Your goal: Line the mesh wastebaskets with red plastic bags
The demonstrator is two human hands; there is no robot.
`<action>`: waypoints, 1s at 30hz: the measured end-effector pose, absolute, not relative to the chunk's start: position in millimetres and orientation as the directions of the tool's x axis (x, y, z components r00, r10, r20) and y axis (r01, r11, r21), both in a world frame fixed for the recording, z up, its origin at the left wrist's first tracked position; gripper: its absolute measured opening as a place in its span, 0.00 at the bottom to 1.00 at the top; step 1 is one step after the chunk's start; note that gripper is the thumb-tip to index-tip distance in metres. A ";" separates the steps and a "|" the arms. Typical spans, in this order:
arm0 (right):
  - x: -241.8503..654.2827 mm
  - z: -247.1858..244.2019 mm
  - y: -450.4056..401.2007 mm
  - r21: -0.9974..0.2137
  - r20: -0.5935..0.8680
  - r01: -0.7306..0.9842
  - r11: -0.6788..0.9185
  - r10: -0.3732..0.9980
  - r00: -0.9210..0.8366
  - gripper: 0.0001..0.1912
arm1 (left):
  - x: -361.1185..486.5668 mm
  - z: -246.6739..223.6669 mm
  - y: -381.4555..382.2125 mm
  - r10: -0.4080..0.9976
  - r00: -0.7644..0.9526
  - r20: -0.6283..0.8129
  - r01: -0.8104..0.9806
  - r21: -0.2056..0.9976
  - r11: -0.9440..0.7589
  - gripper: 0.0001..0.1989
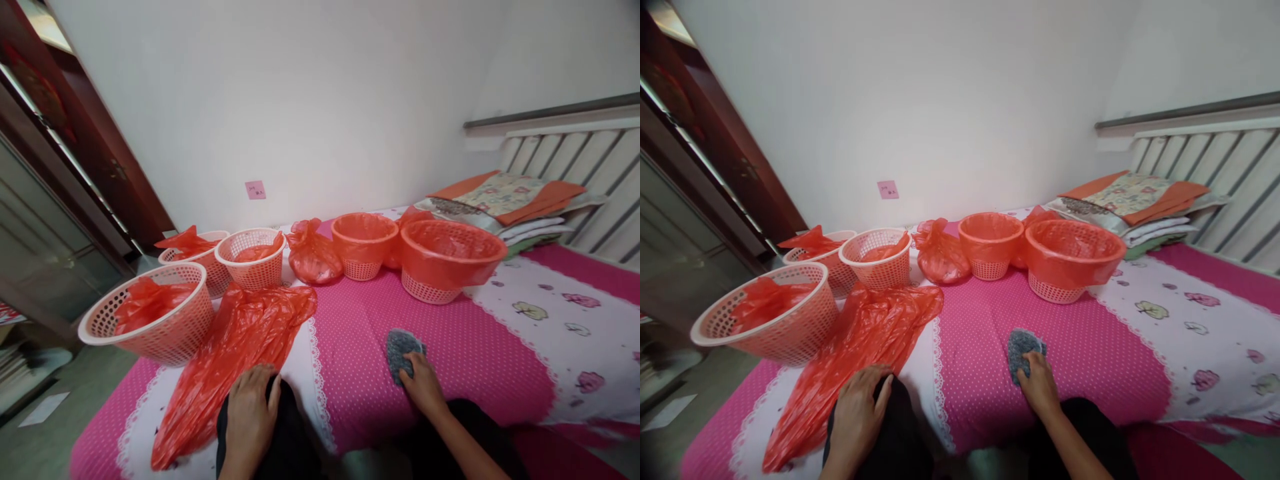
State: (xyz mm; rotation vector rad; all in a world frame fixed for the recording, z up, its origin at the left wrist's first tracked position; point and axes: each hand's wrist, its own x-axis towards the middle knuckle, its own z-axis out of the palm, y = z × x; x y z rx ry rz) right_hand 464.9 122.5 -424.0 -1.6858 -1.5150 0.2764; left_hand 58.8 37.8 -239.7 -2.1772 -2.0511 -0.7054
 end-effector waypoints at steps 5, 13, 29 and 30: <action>438.3 -422.3 114.6 -0.692 0.346 0.711 0.126 0.922 0.174 0.13 | 52.0 -238.6 37.5 0.928 -0.020 0.373 0.961 0.263 -0.084 0.17; 378.7 -415.1 90.8 -0.708 0.279 0.671 0.221 0.960 -0.022 0.17 | 51.2 -236.4 31.5 0.935 -0.095 0.343 0.987 0.157 0.043 0.19; 310.5 -427.0 96.4 -0.677 0.398 0.614 0.405 0.904 -0.156 0.15 | -18.1 -198.5 17.7 0.978 -0.163 -0.129 0.839 0.504 0.206 0.26; 312.3 -426.1 98.2 -0.691 0.388 0.601 0.400 0.908 -0.158 0.14 | -21.3 -200.4 15.2 0.975 -0.181 -0.131 0.839 0.497 0.223 0.26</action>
